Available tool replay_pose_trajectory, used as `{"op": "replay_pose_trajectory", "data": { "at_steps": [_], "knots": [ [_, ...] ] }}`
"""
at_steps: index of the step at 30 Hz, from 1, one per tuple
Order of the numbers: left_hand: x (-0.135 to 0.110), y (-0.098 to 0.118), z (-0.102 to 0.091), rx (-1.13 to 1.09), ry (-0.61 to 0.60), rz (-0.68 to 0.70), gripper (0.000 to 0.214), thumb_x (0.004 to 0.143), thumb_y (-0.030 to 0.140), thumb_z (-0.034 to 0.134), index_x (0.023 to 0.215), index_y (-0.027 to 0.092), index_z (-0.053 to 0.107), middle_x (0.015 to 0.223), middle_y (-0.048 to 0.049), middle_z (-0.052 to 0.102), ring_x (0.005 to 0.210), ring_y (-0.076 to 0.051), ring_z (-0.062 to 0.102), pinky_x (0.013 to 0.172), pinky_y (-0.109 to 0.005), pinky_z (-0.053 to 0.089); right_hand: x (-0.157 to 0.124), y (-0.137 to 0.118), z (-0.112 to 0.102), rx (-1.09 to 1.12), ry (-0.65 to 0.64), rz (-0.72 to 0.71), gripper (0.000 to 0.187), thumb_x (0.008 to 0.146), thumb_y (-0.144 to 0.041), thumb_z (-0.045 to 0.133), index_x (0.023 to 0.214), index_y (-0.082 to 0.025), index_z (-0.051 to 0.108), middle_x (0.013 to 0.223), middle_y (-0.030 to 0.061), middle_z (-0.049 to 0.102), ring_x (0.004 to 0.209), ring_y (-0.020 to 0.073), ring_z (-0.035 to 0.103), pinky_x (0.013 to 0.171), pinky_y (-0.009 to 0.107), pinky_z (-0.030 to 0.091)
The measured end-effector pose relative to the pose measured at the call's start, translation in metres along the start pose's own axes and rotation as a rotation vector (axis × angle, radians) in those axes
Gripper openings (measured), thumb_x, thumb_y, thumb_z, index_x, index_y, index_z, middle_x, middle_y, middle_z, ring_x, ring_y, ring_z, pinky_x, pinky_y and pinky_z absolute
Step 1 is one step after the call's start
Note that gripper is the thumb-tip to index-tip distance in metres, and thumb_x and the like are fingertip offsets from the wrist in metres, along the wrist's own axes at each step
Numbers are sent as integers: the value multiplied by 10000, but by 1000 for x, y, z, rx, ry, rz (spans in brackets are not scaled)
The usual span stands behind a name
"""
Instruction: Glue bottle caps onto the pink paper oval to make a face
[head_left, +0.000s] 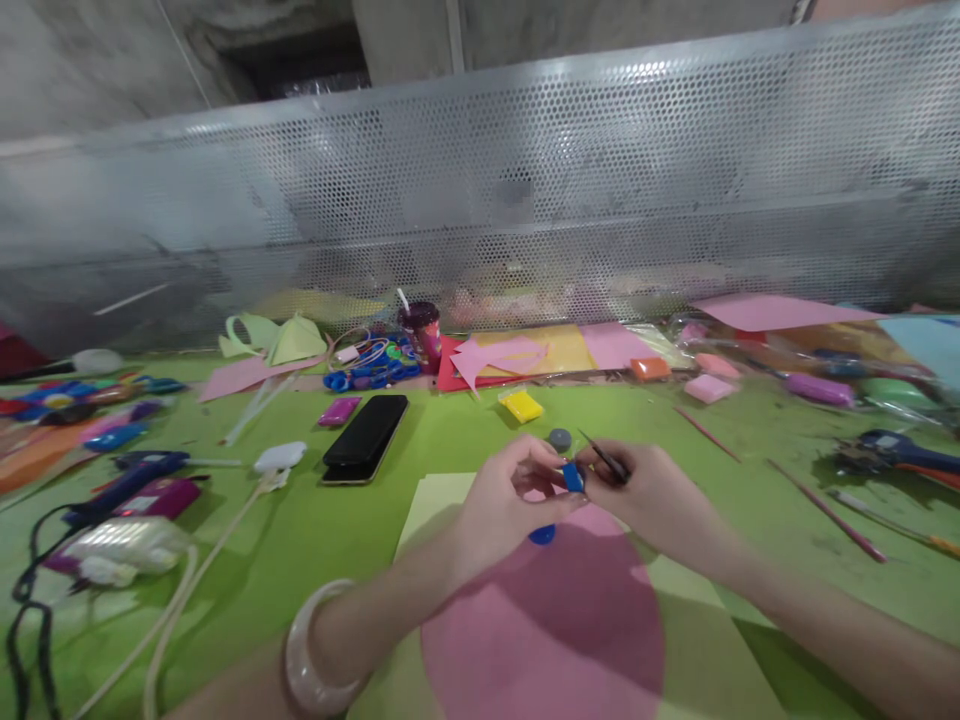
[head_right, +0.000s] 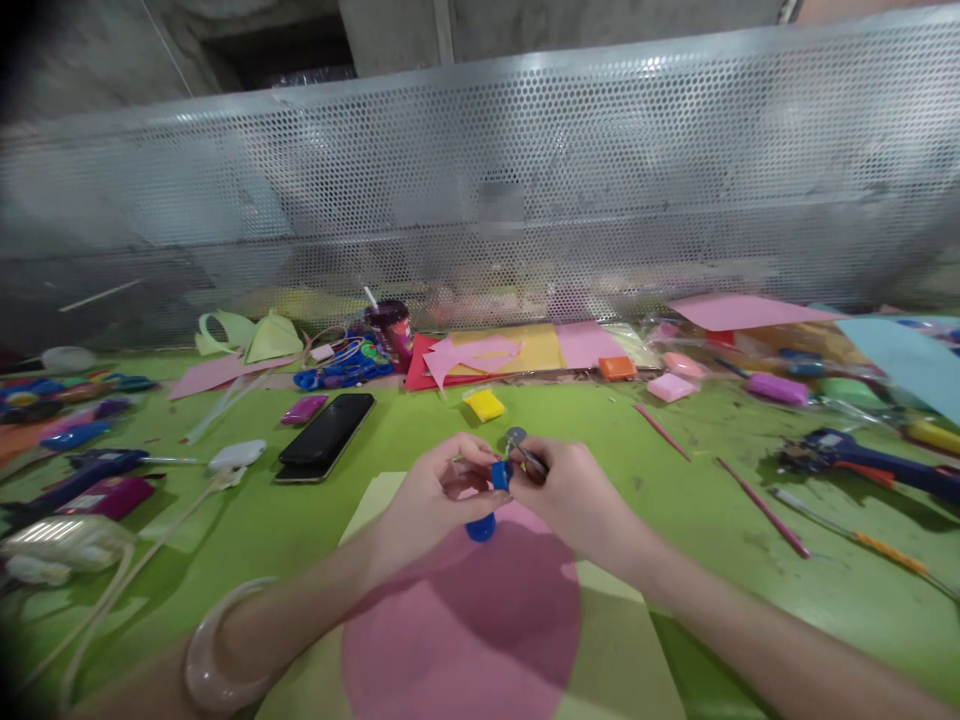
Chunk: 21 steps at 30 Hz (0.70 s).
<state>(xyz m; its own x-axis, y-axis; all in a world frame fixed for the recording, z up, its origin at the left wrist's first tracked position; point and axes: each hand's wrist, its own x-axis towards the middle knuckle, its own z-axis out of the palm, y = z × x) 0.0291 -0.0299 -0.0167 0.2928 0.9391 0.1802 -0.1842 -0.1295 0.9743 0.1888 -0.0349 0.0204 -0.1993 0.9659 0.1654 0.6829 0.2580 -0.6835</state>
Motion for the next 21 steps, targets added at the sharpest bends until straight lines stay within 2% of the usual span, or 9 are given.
{"op": "replay_pose_trajectory", "data": {
  "at_steps": [4, 7, 10, 15, 21],
  "knots": [
    [2, 0, -4, -57, -31, 49, 297, 602, 156, 779, 779, 170, 542, 853, -17, 613, 718, -116, 594, 665, -257, 472, 2, 3, -6, 44, -52, -55, 183, 751, -311, 481, 607, -198, 478, 548, -46, 356, 518, 97, 297, 467, 228, 250],
    [5, 0, -7, -115, -41, 41, 313, 574, 128, 794, 776, 171, 559, 867, -20, 615, 726, -118, 598, 691, -266, 480, 4, 6, -12, 82, -98, -90, 160, 758, -315, 499, 690, -194, 579, 576, -40, 392, 534, 102, 332, 495, 234, 282],
    [6, 0, -9, -137, -29, 21, 307, 578, 127, 794, 787, 182, 576, 891, -18, 615, 722, -115, 596, 682, -261, 476, 6, 9, -13, 96, -108, -94, 185, 763, -333, 512, 759, -192, 633, 572, -45, 366, 531, 103, 334, 496, 237, 281],
    [5, 1, -8, -106, -64, -9, 299, 577, 84, 776, 778, 193, 584, 927, -19, 617, 759, -133, 617, 717, -284, 493, 3, 10, -10, 112, -89, -66, 160, 755, -329, 533, 691, -190, 579, 573, -50, 348, 539, 98, 313, 498, 235, 272],
    [2, 3, -6, -64, -91, 72, 297, 600, 133, 788, 801, 181, 574, 958, -30, 611, 778, -132, 619, 748, -307, 498, -1, 3, -12, 155, -93, -53, 195, 758, -356, 530, 651, -194, 509, 578, -51, 315, 546, 98, 297, 501, 240, 263]
  ]
}}
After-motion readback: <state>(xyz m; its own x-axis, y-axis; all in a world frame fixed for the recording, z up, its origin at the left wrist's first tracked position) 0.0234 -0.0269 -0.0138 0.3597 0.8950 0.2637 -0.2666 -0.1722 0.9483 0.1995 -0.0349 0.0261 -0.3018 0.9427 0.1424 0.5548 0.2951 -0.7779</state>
